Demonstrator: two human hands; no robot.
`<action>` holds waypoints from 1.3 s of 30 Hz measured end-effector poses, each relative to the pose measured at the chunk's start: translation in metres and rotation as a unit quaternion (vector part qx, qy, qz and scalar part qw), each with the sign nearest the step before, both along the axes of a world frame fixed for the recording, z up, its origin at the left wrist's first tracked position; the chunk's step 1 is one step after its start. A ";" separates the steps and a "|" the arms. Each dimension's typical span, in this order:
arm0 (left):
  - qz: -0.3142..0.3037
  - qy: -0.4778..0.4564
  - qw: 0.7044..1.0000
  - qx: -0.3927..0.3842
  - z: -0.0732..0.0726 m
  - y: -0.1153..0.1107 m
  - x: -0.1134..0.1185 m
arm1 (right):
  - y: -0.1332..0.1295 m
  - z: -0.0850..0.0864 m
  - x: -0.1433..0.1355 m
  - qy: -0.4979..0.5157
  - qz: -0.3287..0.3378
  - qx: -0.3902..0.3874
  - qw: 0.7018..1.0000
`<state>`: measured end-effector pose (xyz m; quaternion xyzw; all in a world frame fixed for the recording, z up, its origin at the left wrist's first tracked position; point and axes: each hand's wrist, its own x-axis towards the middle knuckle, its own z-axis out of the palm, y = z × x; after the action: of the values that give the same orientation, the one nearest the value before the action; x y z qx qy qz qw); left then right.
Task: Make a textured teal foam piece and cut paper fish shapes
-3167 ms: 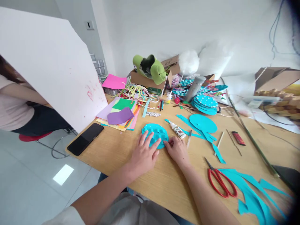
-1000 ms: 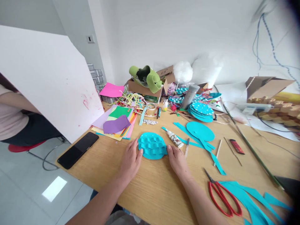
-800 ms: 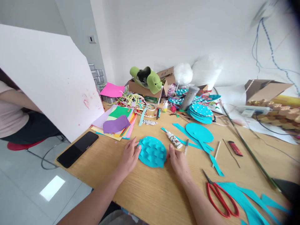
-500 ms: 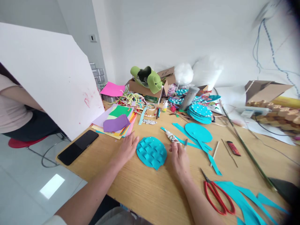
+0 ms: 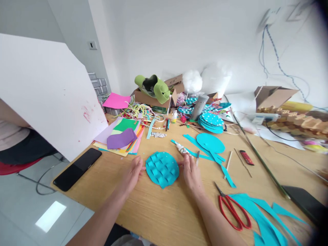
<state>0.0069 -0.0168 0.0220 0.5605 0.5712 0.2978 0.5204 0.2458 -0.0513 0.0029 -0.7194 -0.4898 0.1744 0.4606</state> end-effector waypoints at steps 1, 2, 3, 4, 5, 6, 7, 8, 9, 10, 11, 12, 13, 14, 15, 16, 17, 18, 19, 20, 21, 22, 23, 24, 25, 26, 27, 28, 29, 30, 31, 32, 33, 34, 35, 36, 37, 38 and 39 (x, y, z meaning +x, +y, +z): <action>0.001 -0.023 1.000 -0.007 0.000 0.005 0.001 | -0.001 0.002 0.001 0.004 -0.010 -0.011 1.000; 0.002 -0.047 0.999 -0.010 -0.001 0.011 0.003 | -0.002 0.005 0.001 0.009 -0.018 -0.024 1.000; 0.003 -0.071 0.997 -0.012 -0.002 0.018 0.005 | -0.003 0.007 0.001 0.015 -0.020 -0.037 0.999; 0.003 -0.090 0.996 -0.011 -0.003 0.025 0.007 | -0.004 0.008 0.000 0.020 -0.018 -0.048 0.998; 0.007 -0.101 0.995 -0.010 -0.004 0.033 0.010 | -0.005 0.010 -0.001 0.022 -0.014 -0.056 0.998; 0.008 -0.104 0.994 -0.009 -0.005 0.041 0.014 | -0.006 0.011 -0.003 0.022 -0.010 -0.059 0.998; 0.008 -0.102 0.995 -0.004 -0.006 0.049 0.018 | -0.007 0.013 -0.005 0.019 -0.009 -0.059 0.998; 0.008 -0.099 0.995 0.003 -0.006 0.057 0.022 | -0.008 0.014 -0.006 0.012 -0.014 -0.055 0.998; 0.004 -0.100 0.995 0.007 -0.005 0.064 0.026 | -0.008 0.016 -0.005 0.006 -0.023 -0.049 0.999; 0.000 -0.104 0.995 0.009 -0.005 0.069 0.029 | -0.008 0.018 -0.004 0.000 -0.037 -0.040 0.998; -0.005 -0.111 0.994 0.008 -0.005 0.074 0.032 | -0.008 0.020 0.000 -0.003 -0.056 -0.030 0.998; -0.011 -0.118 0.993 0.005 -0.004 0.078 0.035 | -0.008 0.021 0.005 -0.004 -0.078 -0.018 0.997; -0.015 -0.123 0.992 0.004 -0.004 0.080 0.036 | -0.007 0.023 0.012 -0.004 -0.103 -0.001 0.995; -0.017 -0.124 0.992 0.008 -0.005 0.082 0.037 | -0.006 0.023 0.020 -0.007 -0.131 0.018 0.991; -0.016 -0.124 0.992 0.017 -0.006 0.083 0.037 | -0.005 0.023 0.029 -0.016 -0.161 0.037 0.986; -0.010 -0.122 0.992 0.029 -0.007 0.083 0.037 | -0.004 0.022 0.038 -0.031 -0.189 0.051 0.980; -0.002 -0.121 0.992 0.042 -0.009 0.083 0.036 | -0.003 0.020 0.047 -0.050 -0.212 0.058 0.974; 0.006 -0.121 0.991 0.057 -0.012 0.083 0.035 | -0.002 0.017 0.055 -0.070 -0.228 0.060 0.969; 0.015 -0.120 0.990 0.073 -0.015 0.082 0.035 | 0.000 0.014 0.061 -0.086 -0.235 0.058 0.966; 0.020 -0.118 0.989 0.090 -0.018 0.082 0.034 | 0.002 0.011 0.066 -0.095 -0.232 0.056 0.966; 0.023 -0.109 0.988 0.110 -0.020 0.082 0.033 | 0.004 0.007 0.071 -0.100 -0.223 0.055 0.968; 0.024 -0.094 0.986 0.135 -0.023 0.081 0.032 | 0.006 0.005 0.075 -0.099 -0.210 0.053 0.971; 0.020 -0.073 0.983 0.167 -0.025 0.081 0.032 | 0.008 0.003 0.080 -0.097 -0.198 0.050 0.974; 0.013 -0.047 0.978 0.203 -0.026 0.080 0.032 | 0.009 0.003 0.085 -0.095 -0.188 0.046 0.977; 0.004 -0.020 0.971 0.239 -0.026 0.080 0.033 | 0.010 0.005 0.092 -0.094 -0.181 0.041 0.978; -0.009 0.006 0.962 0.273 -0.026 0.079 0.033 | 0.010 0.008 0.100 -0.093 -0.181 0.036 0.978; -0.022 0.029 0.952 0.304 -0.025 0.078 0.033 | 0.009 0.013 0.109 -0.093 -0.186 0.031 0.978; -0.034 0.048 0.943 0.327 -0.024 0.077 0.034 | 0.009 0.018 0.118 -0.094 -0.198 0.026 0.975; -0.041 0.064 0.936 0.344 -0.023 0.077 0.034 | 0.008 0.025 0.128 -0.097 -0.211 0.020 0.972; -0.046 0.076 0.930 0.357 -0.022 0.076 0.034 | 0.008 0.032 0.137 -0.102 -0.221 0.014 0.970; -0.048 0.085 0.925 0.367 -0.022 0.076 0.034 | 0.009 0.038 0.143 -0.108 -0.225 0.007 0.968; -0.049 0.093 0.921 0.376 -0.021 0.075 0.034 | 0.012 0.042 0.147 -0.117 -0.220 -0.003 0.969; -0.050 0.099 0.916 0.385 -0.021 0.075 0.034 | 0.016 0.045 0.148 -0.126 -0.205 -0.016 0.970; -0.051 0.105 0.912 0.393 -0.021 0.075 0.034 | 0.022 0.045 0.146 -0.136 -0.182 -0.032 0.973; -0.050 0.110 0.908 0.401 -0.021 0.075 0.034 | 0.030 0.044 0.142 -0.147 -0.153 -0.051 0.976; -0.050 0.113 0.905 0.408 -0.022 0.075 0.034 | 0.038 0.040 0.135 -0.159 -0.122 -0.073 0.977; -0.050 0.115 0.902 0.412 -0.022 0.075 0.034 | 0.046 0.035 0.128 -0.171 -0.094 -0.095 0.976; -0.051 0.116 0.901 0.415 -0.023 0.075 0.034 | 0.054 0.029 0.120 -0.183 -0.070 -0.117 0.974; -0.051 0.118 0.900 0.417 -0.023 0.076 0.034 | 0.060 0.024 0.113 -0.194 -0.055 -0.138 0.970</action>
<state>0.0407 0.0588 -0.0012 0.7857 0.4225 0.4134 0.1823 0.3589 0.0090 0.0265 -0.8218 -0.5011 0.0718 0.2615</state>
